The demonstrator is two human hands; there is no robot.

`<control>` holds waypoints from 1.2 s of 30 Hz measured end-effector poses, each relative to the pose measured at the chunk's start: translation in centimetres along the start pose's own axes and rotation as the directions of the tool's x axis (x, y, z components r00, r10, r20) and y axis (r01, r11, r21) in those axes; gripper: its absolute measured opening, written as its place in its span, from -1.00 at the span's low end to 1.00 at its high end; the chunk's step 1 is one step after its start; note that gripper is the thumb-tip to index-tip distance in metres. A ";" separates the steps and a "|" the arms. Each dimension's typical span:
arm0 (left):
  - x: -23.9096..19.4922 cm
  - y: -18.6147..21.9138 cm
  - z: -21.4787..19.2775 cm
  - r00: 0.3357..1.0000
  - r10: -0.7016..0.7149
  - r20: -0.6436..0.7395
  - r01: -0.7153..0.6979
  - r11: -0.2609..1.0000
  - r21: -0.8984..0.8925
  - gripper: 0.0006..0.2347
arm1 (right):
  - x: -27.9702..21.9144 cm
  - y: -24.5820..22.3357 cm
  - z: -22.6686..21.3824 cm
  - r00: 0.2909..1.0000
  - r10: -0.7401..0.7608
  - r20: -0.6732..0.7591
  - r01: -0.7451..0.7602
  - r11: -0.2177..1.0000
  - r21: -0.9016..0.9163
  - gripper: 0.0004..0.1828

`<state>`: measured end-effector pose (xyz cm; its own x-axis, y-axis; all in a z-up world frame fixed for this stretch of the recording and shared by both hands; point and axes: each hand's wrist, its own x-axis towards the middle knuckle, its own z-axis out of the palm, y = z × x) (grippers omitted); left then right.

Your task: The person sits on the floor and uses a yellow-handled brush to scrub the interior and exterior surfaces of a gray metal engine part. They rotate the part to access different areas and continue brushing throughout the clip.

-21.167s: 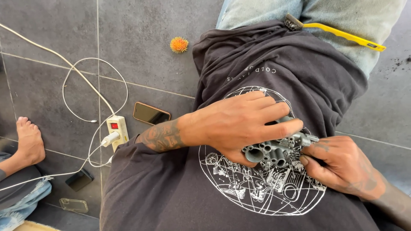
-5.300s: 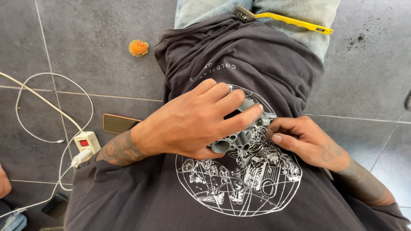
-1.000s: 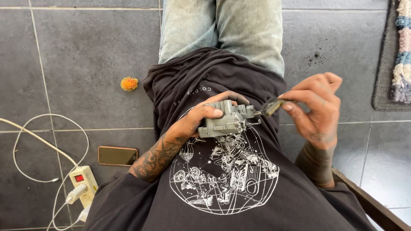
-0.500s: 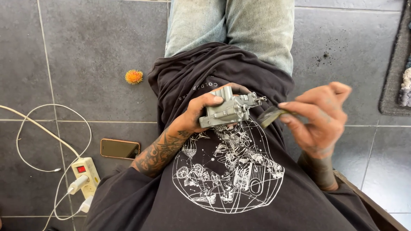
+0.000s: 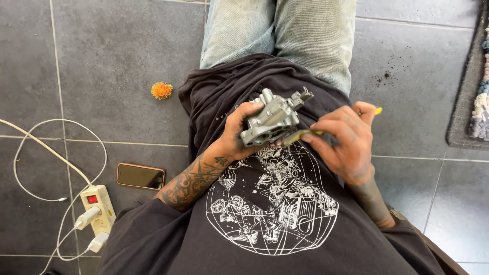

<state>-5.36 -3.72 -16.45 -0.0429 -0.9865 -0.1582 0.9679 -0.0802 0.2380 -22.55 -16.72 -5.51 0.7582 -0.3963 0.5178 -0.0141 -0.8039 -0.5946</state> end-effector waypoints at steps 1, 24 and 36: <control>-0.1 0.9 1.6 1.000 0.001 -0.004 -0.001 1.000 0.001 -0.46 | -0.5 0.9 -0.4 1.000 0.001 0.000 -0.001 1.000 0.004 -0.78; 1.4 0.0 3.4 0.992 0.019 -0.127 -0.011 0.998 0.059 -0.59 | -1.7 2.2 2.2 0.997 -0.045 0.060 0.049 0.996 -0.070 -0.67; 2.2 -0.8 2.5 0.993 0.113 0.046 -0.116 0.991 0.071 -0.59 | -1.7 2.4 0.8 0.988 0.155 0.016 -0.155 0.987 0.028 -0.68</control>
<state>-6.88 -6.18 -14.61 0.0559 -0.9947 -0.0864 0.9463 0.0252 0.3222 -23.38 -17.65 -8.32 0.7571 -0.5090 0.4095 -0.1133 -0.7196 -0.6851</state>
